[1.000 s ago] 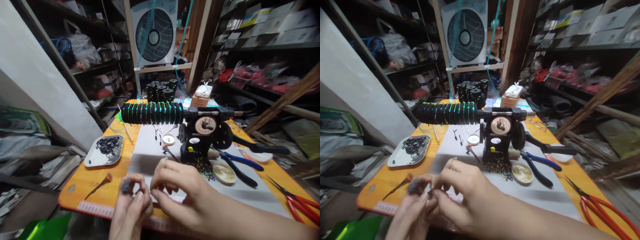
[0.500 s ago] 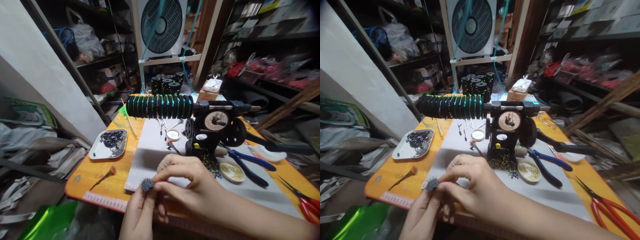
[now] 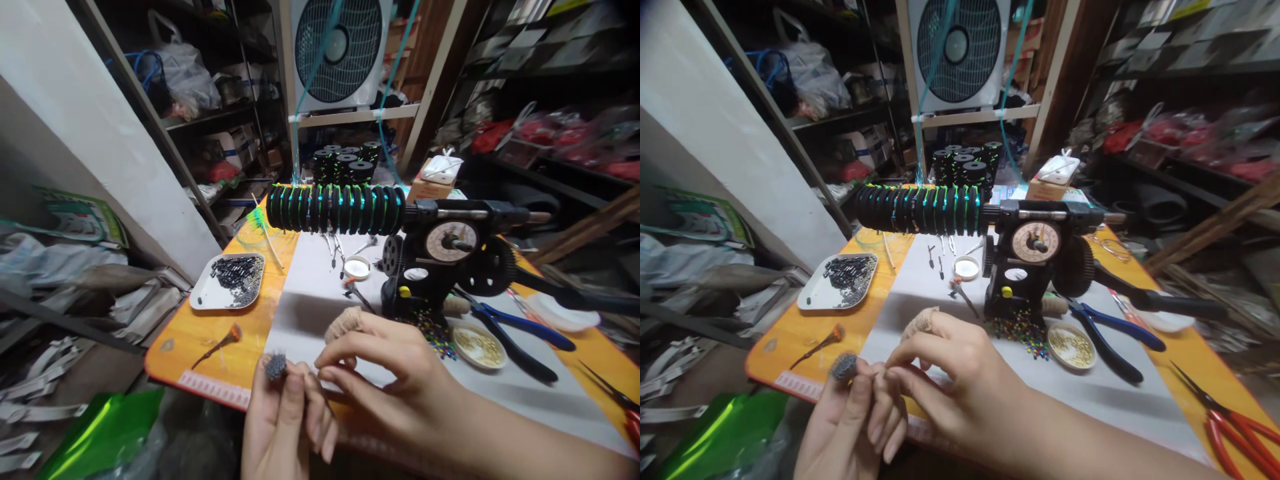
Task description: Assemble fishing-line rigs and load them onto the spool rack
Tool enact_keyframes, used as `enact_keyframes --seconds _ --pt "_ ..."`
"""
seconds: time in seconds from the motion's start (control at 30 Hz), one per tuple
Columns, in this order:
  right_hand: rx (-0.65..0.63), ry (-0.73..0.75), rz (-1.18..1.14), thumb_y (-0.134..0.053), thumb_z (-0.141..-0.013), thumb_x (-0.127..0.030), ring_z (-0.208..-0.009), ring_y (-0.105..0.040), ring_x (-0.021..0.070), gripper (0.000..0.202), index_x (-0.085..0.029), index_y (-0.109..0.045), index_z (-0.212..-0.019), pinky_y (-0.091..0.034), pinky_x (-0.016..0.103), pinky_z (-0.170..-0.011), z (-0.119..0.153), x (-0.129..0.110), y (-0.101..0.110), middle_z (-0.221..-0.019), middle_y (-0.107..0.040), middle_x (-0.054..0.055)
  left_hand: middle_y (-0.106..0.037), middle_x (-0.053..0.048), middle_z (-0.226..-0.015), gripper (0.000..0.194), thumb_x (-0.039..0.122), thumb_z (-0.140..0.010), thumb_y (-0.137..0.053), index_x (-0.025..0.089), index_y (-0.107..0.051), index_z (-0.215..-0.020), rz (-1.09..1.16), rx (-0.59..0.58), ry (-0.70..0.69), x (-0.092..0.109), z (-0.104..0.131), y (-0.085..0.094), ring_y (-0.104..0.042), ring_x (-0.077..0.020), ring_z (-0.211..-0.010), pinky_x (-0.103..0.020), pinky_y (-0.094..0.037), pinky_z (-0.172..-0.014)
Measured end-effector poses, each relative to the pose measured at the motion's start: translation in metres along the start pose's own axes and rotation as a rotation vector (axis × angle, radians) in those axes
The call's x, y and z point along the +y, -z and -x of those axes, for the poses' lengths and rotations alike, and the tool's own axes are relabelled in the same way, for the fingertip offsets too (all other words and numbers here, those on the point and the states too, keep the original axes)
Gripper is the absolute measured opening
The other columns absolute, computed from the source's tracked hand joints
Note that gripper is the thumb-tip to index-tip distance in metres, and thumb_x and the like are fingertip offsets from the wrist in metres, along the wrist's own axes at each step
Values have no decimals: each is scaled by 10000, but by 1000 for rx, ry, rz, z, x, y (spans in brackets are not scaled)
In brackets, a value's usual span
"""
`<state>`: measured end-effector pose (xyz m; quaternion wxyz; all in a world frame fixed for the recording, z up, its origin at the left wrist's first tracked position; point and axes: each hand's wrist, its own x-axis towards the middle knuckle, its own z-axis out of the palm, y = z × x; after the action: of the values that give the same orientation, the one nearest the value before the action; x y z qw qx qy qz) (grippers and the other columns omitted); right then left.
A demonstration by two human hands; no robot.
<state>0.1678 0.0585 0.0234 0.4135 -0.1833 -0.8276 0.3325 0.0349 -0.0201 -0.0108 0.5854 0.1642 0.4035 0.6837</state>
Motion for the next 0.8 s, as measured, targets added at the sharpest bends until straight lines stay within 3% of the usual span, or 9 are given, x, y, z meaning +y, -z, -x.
enact_keyframes --seconds 0.13,0.3,0.43,0.63,0.8 --pt "-51 59 95 -571 -922 -86 -797 -574 139 121 -148 -675 -932 -499 224 -673 0 4 0 -879 -610 71 -446 81 -511 309 397 -879 -671 197 -515 -702 95 -149 79 11 1 10 -261 -39 -390 -148 -314 -381" --pt "-90 83 175 -580 -930 -99 -775 -542 143 105 -115 -679 -897 -475 225 -655 1 5 -2 -851 -582 80 -361 81 -509 339 402 -942 -555 191 -512 -680 109 -291 128 13 0 16 -218 -46 -399 -142 -316 -395" --pt "-108 101 182 -647 -898 -147 -784 -530 153 43 -112 -672 -904 -471 233 -659 2 4 -3 -859 -570 78 -348 85 -509 302 397 -937 -550 204 -521 -707 113 -321 141 10 -1 17 -197 -54 -404 -139 -328 -397" --pt "-116 113 231 -698 -882 -244 -792 -534 168 138 -120 -669 -934 -489 247 -665 4 2 -1 -887 -586 90 -353 81 -509 313 400 -948 -534 200 -551 -707 113 -342 157 7 -2 21 -185 -52 -394 -143 -329 -397" --pt "-88 269 407 -605 -952 -303 -822 -562 197 210 -101 -659 -970 -506 313 -750 5 1 4 -926 -627 122 -323 87 -493 340 435 -912 -604 187 -567 -682 135 -364 245 11 -2 17 -170 -45 -394 -141 -309 -403"
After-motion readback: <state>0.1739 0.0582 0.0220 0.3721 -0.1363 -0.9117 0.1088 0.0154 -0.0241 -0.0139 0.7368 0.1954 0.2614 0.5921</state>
